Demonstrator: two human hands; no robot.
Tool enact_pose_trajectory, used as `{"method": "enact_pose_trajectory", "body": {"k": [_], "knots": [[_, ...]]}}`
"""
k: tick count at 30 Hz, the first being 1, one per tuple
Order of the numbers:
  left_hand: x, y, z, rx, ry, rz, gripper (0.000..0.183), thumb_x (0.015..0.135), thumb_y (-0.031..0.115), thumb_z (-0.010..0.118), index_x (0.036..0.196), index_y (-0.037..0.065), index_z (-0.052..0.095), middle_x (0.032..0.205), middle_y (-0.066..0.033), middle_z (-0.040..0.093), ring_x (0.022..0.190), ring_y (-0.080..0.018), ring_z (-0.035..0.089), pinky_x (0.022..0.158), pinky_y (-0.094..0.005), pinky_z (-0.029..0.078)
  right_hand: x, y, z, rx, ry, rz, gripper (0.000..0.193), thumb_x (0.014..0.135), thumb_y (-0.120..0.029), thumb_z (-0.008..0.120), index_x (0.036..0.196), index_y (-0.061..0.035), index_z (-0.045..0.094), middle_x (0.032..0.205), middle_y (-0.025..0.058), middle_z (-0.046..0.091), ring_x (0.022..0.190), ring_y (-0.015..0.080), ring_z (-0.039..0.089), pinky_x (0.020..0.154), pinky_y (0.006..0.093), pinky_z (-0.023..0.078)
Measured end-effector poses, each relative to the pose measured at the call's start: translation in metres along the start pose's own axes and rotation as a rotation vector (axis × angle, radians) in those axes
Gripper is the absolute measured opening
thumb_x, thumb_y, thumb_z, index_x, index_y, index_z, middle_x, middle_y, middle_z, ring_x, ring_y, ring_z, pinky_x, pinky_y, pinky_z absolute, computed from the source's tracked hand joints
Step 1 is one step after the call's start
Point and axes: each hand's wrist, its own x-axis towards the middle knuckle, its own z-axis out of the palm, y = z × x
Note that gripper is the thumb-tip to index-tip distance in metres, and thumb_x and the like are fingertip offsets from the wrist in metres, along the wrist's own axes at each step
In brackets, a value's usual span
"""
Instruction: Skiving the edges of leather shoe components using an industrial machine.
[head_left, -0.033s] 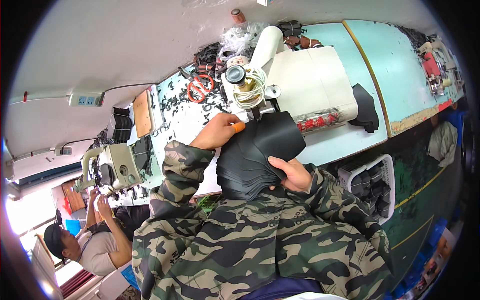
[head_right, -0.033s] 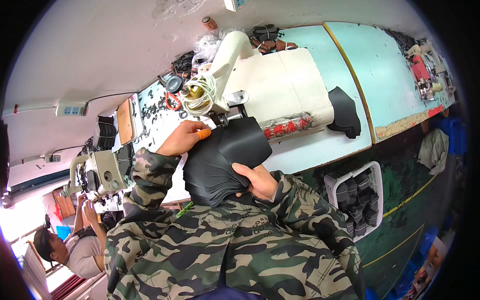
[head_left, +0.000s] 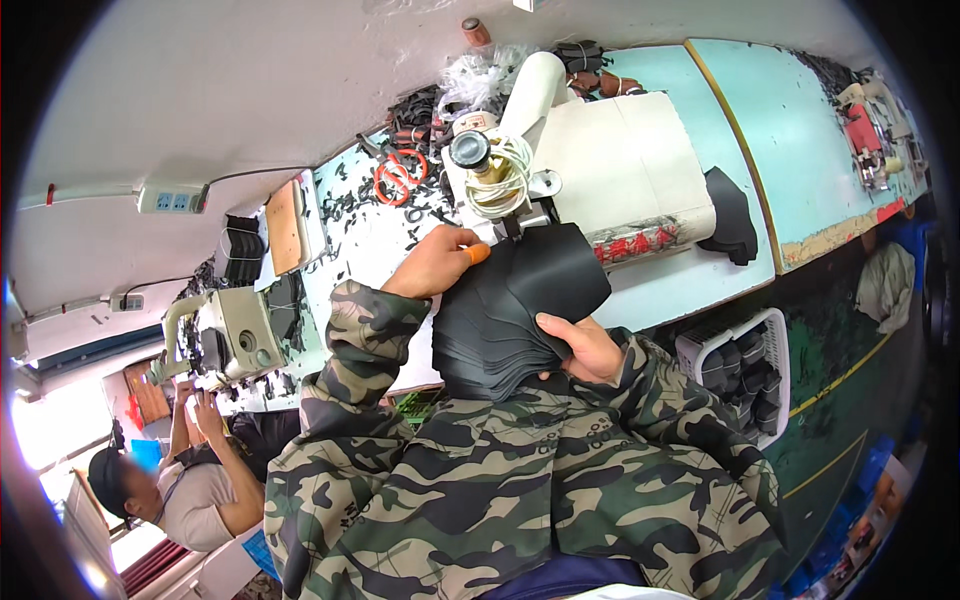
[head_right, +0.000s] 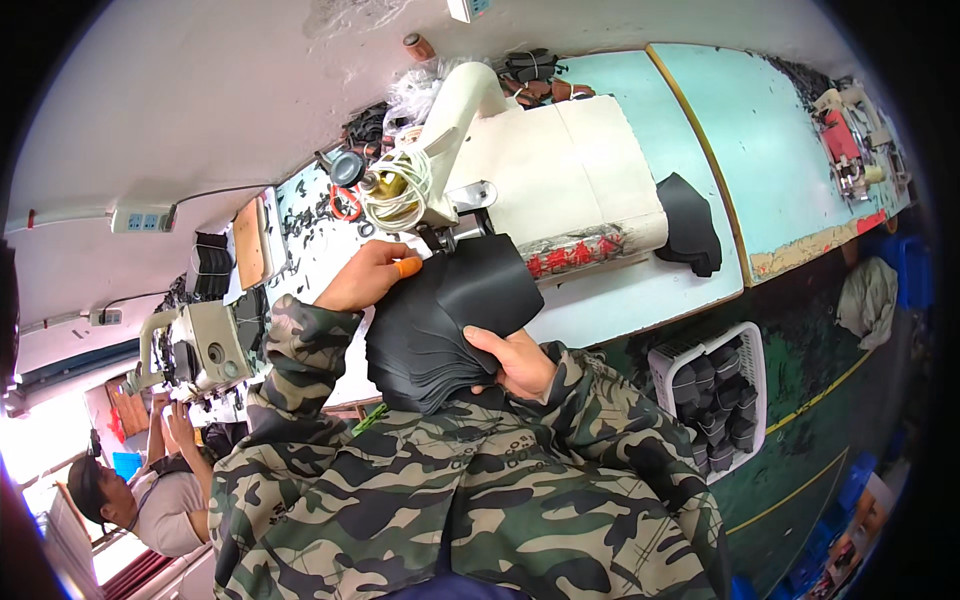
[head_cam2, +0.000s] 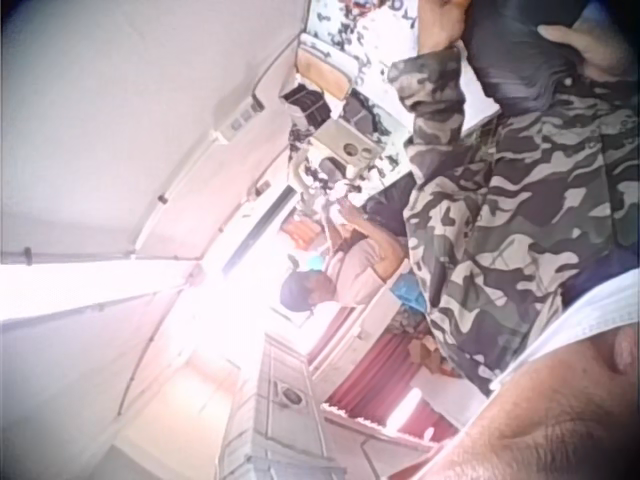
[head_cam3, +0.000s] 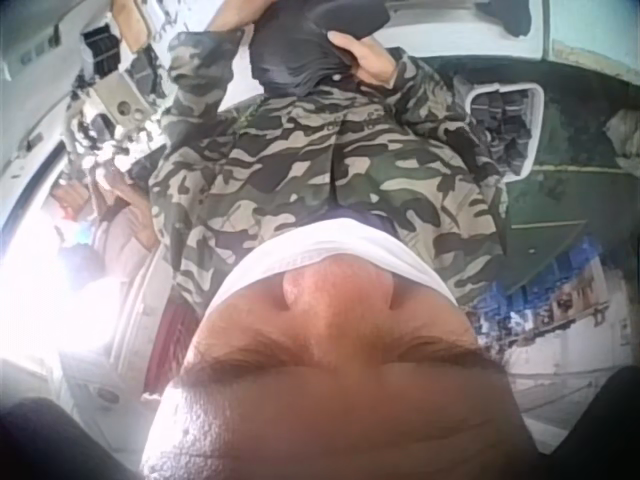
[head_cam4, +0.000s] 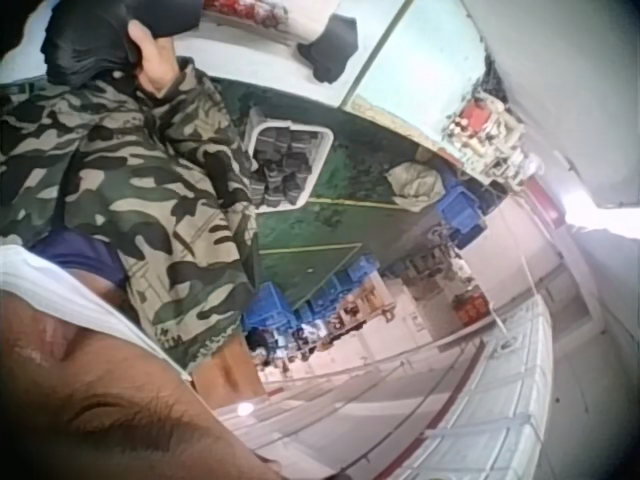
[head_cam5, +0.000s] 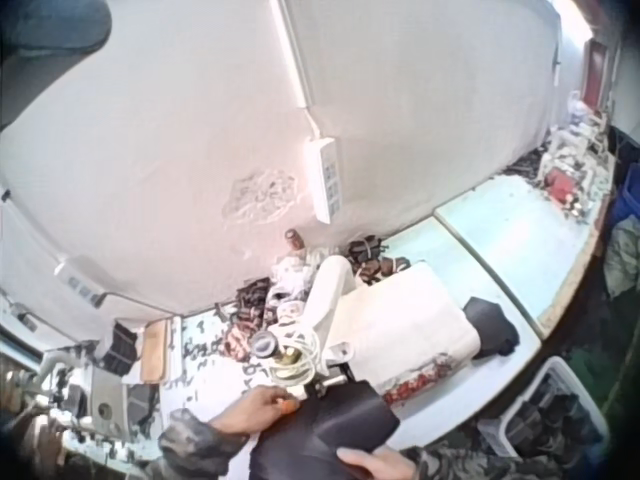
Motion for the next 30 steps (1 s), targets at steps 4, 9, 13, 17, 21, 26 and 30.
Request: {"method": "enact_pose_trajectory", "body": {"k": [4,9,13,17,21,26,30], "knots": [[0.018,0.018,0.008,-0.071,0.034,0.053,0.024,0.089,0.018,0.058,0.088,-0.004,0.066,0.071,-0.0063,0.061,0.064,-0.0125,0.053,0.061,-0.0311,0.044,-0.005,-0.007,0.004,0.048,0.06,-0.039,0.029,0.093,-0.02,0.054,0.117,-0.0036,0.052,0.092,0.0053,0.064,0.069,0.0129,0.065,0.047,0.0263,0.053],[-0.004,0.002,0.006,-0.26,-0.151,-0.082,0.024,0.092,0.021,0.055,0.108,0.004,0.061,0.073,-0.0017,0.057,0.057,-0.0081,0.05,0.048,-0.0237,0.041,-0.017,-0.007,-0.017,0.002,0.075,-0.057,0.03,0.093,-0.019,0.054,0.117,0.0001,0.051,0.092,0.0077,0.064,0.07,0.015,0.065,0.047,0.0271,0.052],[-0.018,-0.014,0.018,-0.463,-0.114,-0.09,0.02,0.09,0.015,0.057,0.104,0.001,0.061,0.084,-0.0023,0.061,0.062,-0.0083,0.054,0.055,-0.0212,0.044,-0.016,-0.003,-0.003,-0.068,0.151,-0.155,0.03,0.093,-0.018,0.052,0.116,0.0,0.049,0.091,0.0078,0.063,0.067,0.0144,0.064,0.047,0.0271,0.052],[-0.018,0.006,0.013,-0.549,-0.061,-0.161,0.017,0.09,0.012,0.056,0.096,-0.002,0.064,0.081,-0.0012,0.063,0.066,-0.0097,0.055,0.063,-0.0232,0.045,-0.011,0.002,-0.011,-0.056,0.138,-0.154,0.031,0.092,-0.018,0.055,0.118,-0.0027,0.048,0.094,0.0062,0.061,0.068,0.0121,0.063,0.044,0.0253,0.051],[0.005,-0.003,0.009,-0.029,0.009,-0.072,0.023,0.089,0.019,0.059,0.088,-0.002,0.067,0.072,-0.0057,0.063,0.065,-0.0124,0.056,0.063,-0.0278,0.045,-0.006,-0.002,0.012,-0.055,0.18,-0.117,0.03,0.092,-0.02,0.056,0.117,-0.0039,0.051,0.091,0.0045,0.062,0.069,0.0114,0.064,0.044,0.0256,0.051],[0.017,-0.004,0.0,-0.143,-0.046,0.052,0.024,0.088,0.024,0.061,0.092,0.002,0.069,0.071,-0.0053,0.061,0.063,-0.0121,0.054,0.057,-0.0282,0.044,-0.006,-0.01,-0.006,0.066,0.049,-0.031,0.027,0.092,-0.018,0.056,0.114,-0.0028,0.052,0.091,0.0061,0.063,0.068,0.0148,0.064,0.046,0.0276,0.053],[-0.012,-0.016,0.009,-0.476,-0.228,-0.08,0.026,0.091,0.019,0.057,0.108,0.0,0.063,0.077,-0.0017,0.061,0.065,-0.0079,0.054,0.057,-0.0217,0.043,-0.012,-0.008,-0.011,-0.048,0.08,-0.162,0.029,0.092,-0.018,0.055,0.116,-0.0027,0.05,0.09,0.0066,0.063,0.067,0.0141,0.064,0.046,0.0283,0.054]]}}
